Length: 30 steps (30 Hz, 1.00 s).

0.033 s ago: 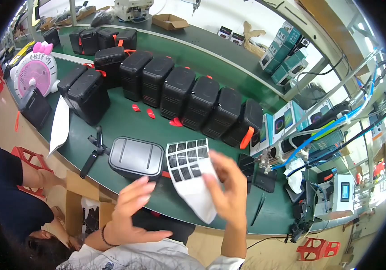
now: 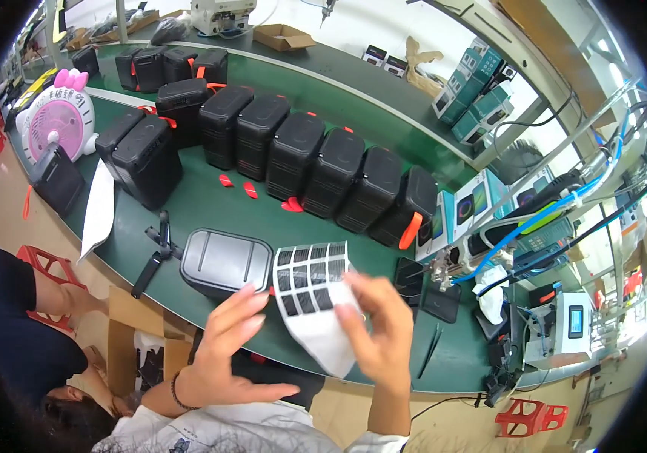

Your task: The person applies small adhesive labels and stickers to the back panels of portable speakers by hand.

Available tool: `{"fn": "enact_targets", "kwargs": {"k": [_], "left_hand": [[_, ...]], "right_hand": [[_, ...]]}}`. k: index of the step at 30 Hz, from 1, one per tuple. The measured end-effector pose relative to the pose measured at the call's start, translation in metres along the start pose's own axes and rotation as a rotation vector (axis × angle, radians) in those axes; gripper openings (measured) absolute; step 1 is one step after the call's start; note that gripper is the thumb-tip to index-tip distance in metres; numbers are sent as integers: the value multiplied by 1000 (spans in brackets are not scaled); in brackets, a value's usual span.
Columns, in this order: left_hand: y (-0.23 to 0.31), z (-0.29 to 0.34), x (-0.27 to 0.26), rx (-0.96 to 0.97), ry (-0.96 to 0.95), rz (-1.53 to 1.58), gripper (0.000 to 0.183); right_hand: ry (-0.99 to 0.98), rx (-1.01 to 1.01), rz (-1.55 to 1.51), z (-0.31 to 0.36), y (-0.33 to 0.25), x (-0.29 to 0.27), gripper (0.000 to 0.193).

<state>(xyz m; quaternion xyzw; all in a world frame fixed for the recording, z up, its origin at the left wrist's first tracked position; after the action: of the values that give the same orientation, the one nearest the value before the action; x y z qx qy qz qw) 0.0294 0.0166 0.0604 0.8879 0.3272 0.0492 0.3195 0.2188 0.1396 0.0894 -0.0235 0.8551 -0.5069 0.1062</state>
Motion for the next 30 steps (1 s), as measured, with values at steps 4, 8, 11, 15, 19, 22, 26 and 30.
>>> {"fn": "enact_targets", "kwargs": {"k": [4, 8, 11, 15, 19, 22, 26, 30], "left_hand": [[8, -38, 20, 15, -112, 19, 89], [7, -25, 24, -17, -68, 82, 76], [6, -20, 23, -11, -83, 104, 73], [9, -14, 21, -18, -67, 79, 56], [12, -12, 22, -61, -52, 91, 53], [11, -16, 22, -2, -49, 76, 62], [6, -14, 17, 18, -40, 28, 59], [2, -13, 11, 21, -70, 13, 55]], "right_hand": [[101, -91, -110, 34, -25, -19, 35], [131, -280, 199, 34, -38, -19, 46], [13, -341, 387, 26, -51, -23, 52], [-137, -380, 514, 16, -61, -22, 47], [-104, -401, 465, 14, -54, -18, 44], [-93, -437, 483, 14, -54, -16, 42], [-87, -431, 485, 14, -50, -11, 38], [-96, -438, 489, 13, -46, -7, 33]]}}
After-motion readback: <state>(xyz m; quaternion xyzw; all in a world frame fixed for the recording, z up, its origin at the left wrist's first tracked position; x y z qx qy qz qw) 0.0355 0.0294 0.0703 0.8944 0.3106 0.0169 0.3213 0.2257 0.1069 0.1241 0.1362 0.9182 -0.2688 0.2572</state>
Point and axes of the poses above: each hand's wrist, its own z-axis away from the middle knuckle, its own x-axis out of the palm, y = z × x, the point moved 1 cm from there along -z, towards the middle knuckle, and after that the axes turned 14 degrees about y, right-handed, at the moved point
